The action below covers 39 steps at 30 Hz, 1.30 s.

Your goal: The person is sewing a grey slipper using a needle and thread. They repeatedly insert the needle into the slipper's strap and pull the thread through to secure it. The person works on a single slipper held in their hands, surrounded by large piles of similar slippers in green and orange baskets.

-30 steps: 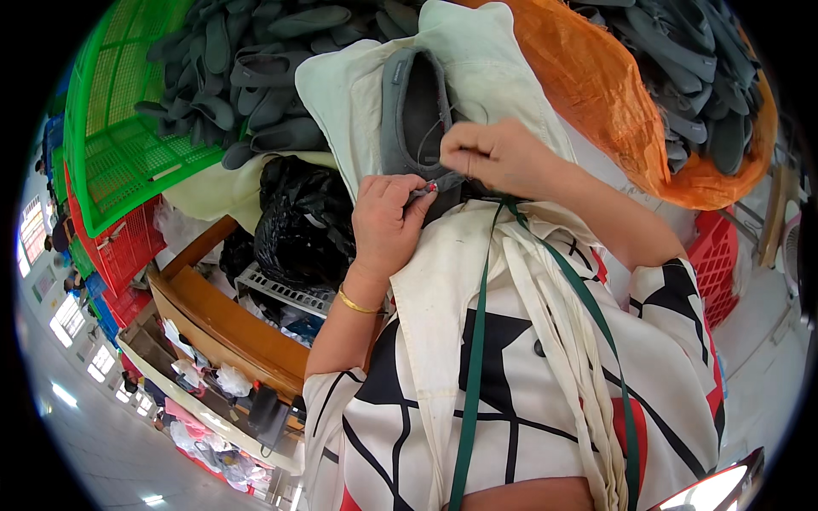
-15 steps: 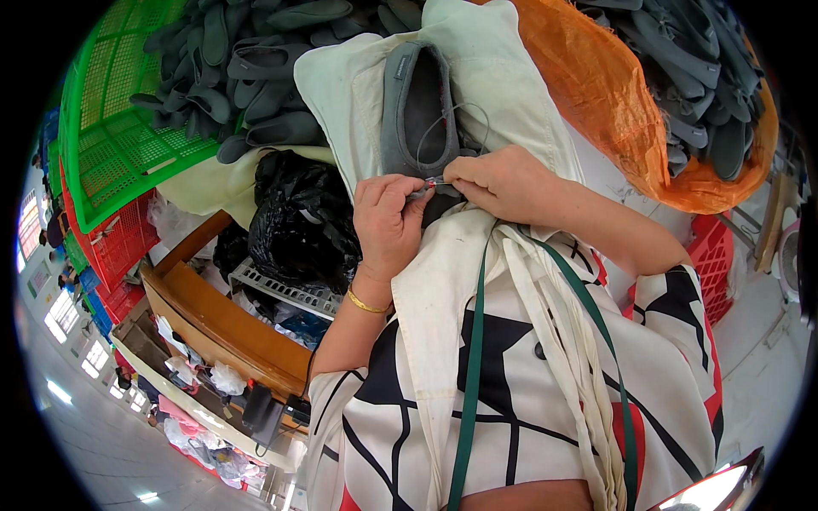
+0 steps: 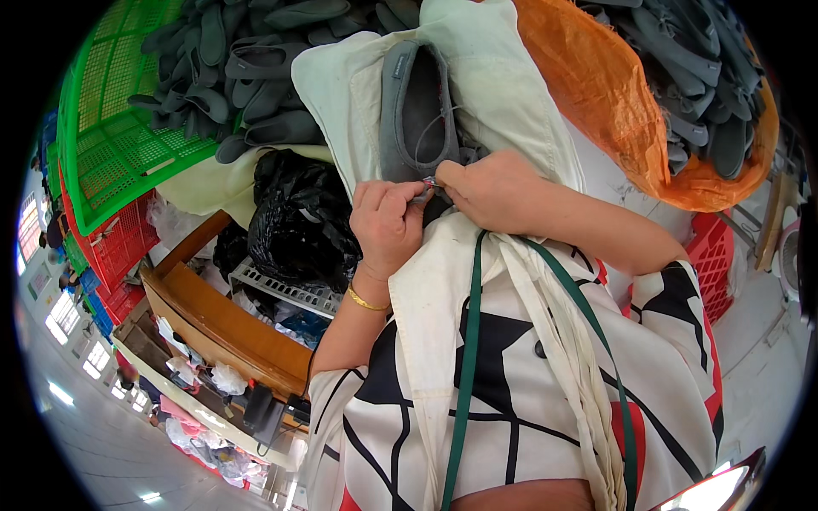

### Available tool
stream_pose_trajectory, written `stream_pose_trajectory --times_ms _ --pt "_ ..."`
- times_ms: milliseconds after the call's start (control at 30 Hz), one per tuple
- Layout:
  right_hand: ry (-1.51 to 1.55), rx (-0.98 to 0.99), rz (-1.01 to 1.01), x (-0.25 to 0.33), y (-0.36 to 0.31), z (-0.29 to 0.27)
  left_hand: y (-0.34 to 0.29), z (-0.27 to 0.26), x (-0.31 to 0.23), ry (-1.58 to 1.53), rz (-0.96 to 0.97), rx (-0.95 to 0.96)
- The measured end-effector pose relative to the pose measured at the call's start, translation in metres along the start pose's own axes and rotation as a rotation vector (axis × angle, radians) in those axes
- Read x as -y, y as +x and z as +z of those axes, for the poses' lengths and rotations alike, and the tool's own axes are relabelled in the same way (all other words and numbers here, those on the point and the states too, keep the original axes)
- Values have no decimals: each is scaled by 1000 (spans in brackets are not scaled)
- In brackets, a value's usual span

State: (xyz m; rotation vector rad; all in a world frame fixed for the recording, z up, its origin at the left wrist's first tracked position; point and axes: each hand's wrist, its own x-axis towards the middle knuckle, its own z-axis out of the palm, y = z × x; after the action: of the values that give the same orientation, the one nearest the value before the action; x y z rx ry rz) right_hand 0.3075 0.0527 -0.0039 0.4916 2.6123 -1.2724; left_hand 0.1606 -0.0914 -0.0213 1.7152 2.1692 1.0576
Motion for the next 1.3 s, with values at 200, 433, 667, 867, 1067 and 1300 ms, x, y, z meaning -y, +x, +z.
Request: stream_pose_trajectory --times_ms 200,433,667,867,1067,1300 --pt "151 -67 29 -4 10 10 -3 1 -1 -12 25 -25" --pt "424 -62 78 -9 7 6 -8 2 -8 43 8 -98" --pt "523 -107 76 -9 8 8 -23 10 -3 -117 -96 -105" --pt "554 -120 150 -3 17 7 -22 11 0 -171 -42 -77" --pt "544 -5 193 1 24 -2 -20 11 2 -152 -7 -68" --pt "218 -189 -170 -15 34 -3 -11 3 1 -110 61 -16"
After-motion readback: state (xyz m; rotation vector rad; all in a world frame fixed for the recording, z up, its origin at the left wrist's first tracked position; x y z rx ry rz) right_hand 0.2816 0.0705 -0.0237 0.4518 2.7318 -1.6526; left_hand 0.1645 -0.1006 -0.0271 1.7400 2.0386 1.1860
